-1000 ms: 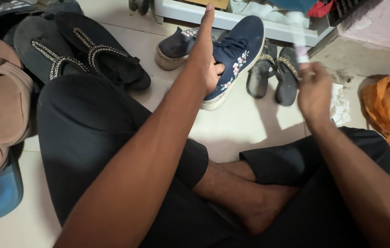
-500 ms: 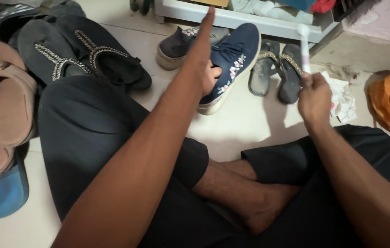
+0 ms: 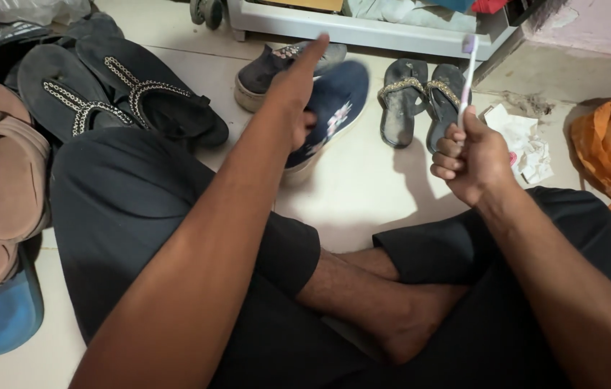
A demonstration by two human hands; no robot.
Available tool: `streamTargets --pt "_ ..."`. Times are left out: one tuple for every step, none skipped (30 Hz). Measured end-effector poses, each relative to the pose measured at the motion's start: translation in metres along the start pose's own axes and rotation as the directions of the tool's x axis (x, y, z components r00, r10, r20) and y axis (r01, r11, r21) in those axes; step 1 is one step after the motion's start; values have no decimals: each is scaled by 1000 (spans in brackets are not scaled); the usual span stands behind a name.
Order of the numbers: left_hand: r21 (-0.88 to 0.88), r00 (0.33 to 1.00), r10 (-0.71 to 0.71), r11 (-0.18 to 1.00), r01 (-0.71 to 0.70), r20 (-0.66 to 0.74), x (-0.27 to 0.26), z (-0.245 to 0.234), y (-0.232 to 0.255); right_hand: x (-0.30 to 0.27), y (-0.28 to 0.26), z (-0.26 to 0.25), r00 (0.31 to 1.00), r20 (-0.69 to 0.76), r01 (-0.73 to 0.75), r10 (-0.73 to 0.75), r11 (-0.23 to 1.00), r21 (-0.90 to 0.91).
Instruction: The person sits on the floor and uses a toothbrush to scrub the exterior and sole of a pair of dark blue shoes. They rotate the shoes to clean different sides and then place them back on the floor.
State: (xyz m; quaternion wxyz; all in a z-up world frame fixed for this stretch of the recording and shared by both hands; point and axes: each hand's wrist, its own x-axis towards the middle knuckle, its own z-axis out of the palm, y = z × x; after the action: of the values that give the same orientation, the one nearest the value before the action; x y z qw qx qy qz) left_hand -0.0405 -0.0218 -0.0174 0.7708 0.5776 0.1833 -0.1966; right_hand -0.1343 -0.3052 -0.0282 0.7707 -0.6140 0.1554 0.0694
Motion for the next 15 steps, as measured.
streamTargets --pt "5 1000 0 1000 0 -2 -3 -4 -1 1 1 -9 1000 1 -1 1 1000 5" --pt "112 999 -21 993 23 -24 -7 -8 -3 3 2 -17 998 46 -45 41 994 102" --pt "218 998 -38 975 48 -50 -10 -13 -4 5 3 -25 992 96 -93 75 976 197" --pt "224 998 -38 973 49 -53 -19 -18 -3 2 0 -26 992 98 -94 76 975 203" --pt "439 999 -1 898 24 -53 -28 -21 -2 -1 -2 -27 988 134 -105 73 964 243" --pt "631 998 36 776 0 -45 -36 -24 0 -4 -4 -30 983 169 -115 69 953 282" --pt "643 999 30 766 1 -37 -48 -18 6 -12 -7 -28 985 158 -113 68 949 295" --pt "828 989 147 554 -85 3 -60 -12 11 -20 -11 -27 981 185 -115 57 940 320" --pt "944 966 248 297 -145 70 -72 -8 15 -26 -15 -26 975 216 -121 47 933 340" --pt "946 968 241 289 -146 75 -46 2 4 -30 -12 -27 977 209 -122 50 930 348" --pt "884 747 595 126 -449 295 -20 11 -6 -31 -11 -27 970 242 -119 30 925 362" --pt "751 362 810 -140 -645 462 6 21 -16 -33 -9 -27 962 275 -116 9 920 375" --pt "746 361 806 -143 -650 469 16 49 -9 -36 -9 -24 964 267 -112 6 918 381" --pt "632 356 806 -28 -774 472 26 78 -2 -38 -9 -22 955 297 -121 2 917 381" --pt "488 350 805 88 -869 478 35 110 4 -42 -9 -21 947 322 -125 -5 915 383"
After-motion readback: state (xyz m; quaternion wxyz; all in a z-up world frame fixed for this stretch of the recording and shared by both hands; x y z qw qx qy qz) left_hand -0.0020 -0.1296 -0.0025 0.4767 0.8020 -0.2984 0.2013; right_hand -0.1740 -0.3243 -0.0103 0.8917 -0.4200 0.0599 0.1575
